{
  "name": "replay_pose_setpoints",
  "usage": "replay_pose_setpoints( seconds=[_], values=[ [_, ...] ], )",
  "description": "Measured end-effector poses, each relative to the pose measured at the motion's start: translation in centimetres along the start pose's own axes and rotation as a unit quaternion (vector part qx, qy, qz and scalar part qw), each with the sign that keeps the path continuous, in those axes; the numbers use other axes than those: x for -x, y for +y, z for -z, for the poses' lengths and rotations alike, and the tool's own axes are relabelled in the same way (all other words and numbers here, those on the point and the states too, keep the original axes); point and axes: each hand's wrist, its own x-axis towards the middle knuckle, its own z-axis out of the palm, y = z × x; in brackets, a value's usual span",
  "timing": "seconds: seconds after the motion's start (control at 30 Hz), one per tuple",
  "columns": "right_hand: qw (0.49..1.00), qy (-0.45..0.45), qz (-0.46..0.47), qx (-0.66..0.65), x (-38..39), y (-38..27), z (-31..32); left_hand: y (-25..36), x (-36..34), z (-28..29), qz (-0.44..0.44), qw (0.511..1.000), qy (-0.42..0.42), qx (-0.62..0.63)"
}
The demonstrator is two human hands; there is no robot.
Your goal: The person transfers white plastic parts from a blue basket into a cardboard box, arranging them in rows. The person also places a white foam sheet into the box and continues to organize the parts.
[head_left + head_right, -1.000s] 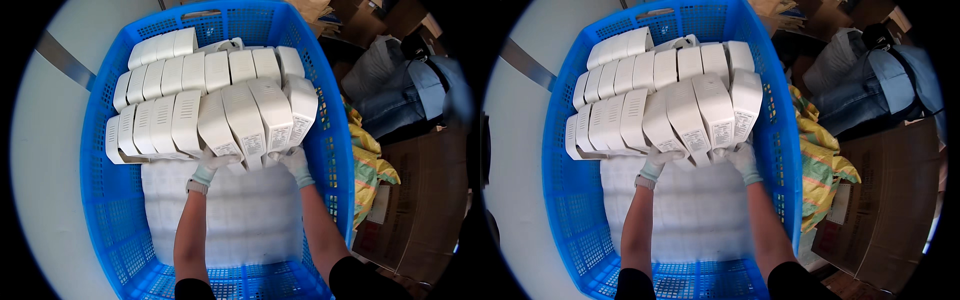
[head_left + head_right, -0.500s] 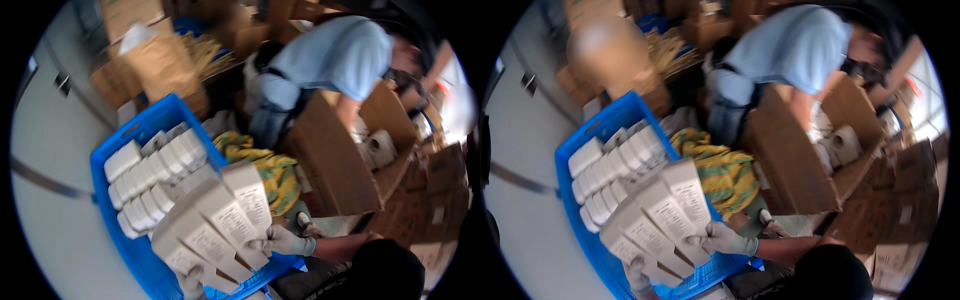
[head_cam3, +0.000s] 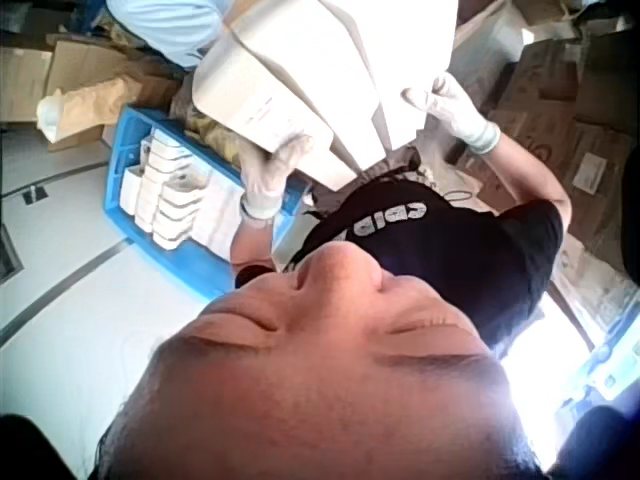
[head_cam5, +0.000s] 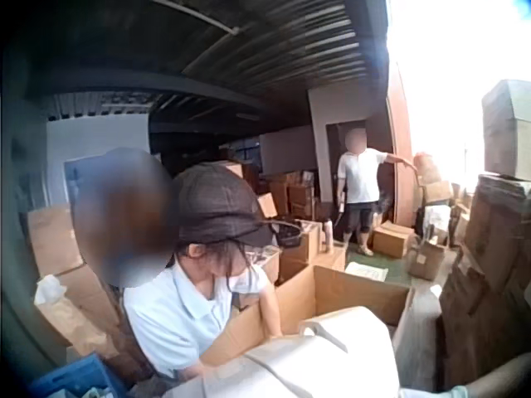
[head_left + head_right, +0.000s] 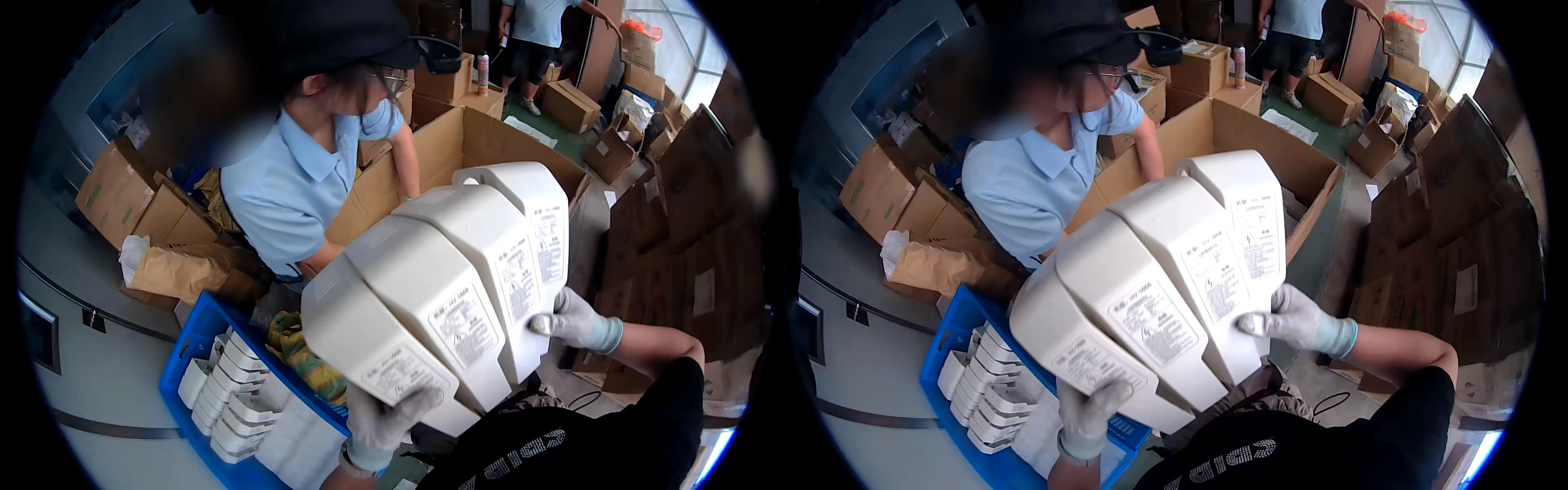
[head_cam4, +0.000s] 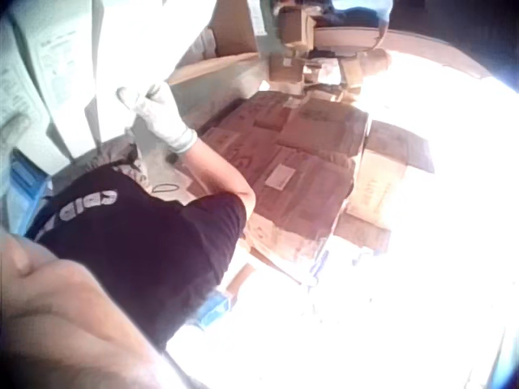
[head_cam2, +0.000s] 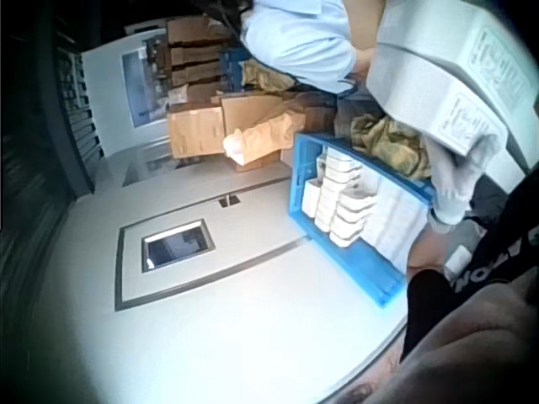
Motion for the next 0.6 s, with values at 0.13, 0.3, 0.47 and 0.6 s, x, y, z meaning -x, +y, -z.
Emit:
replay_pose_setpoints(
  seconds=[0.13, 0.3, 0.47, 0.6],
  values=[
    [0.995, -0.031, -0.089, 0.005, -8.0, -4.1, 15.4, -7.5, -11.3, -6.2, -0.021, 0.998, 0.002, -0.053],
    [0.957, -0.061, -0.284, -0.025, -16.6, 1.6, 28.2, -19.1, -19.4, -10.9, 0.169, 0.955, 0.108, 0.218],
    [0.881, -0.211, -0.356, 0.23, -18.0, 9.8, 35.0, -30.0, -19.4, -11.1, 0.299, 0.901, 0.097, 0.3],
    [0.751, -0.308, -0.467, 0.351, -20.4, 9.6, 37.8, -36.3, -20.2, -10.8, 0.353, 0.884, 0.065, 0.299]
  ],
)
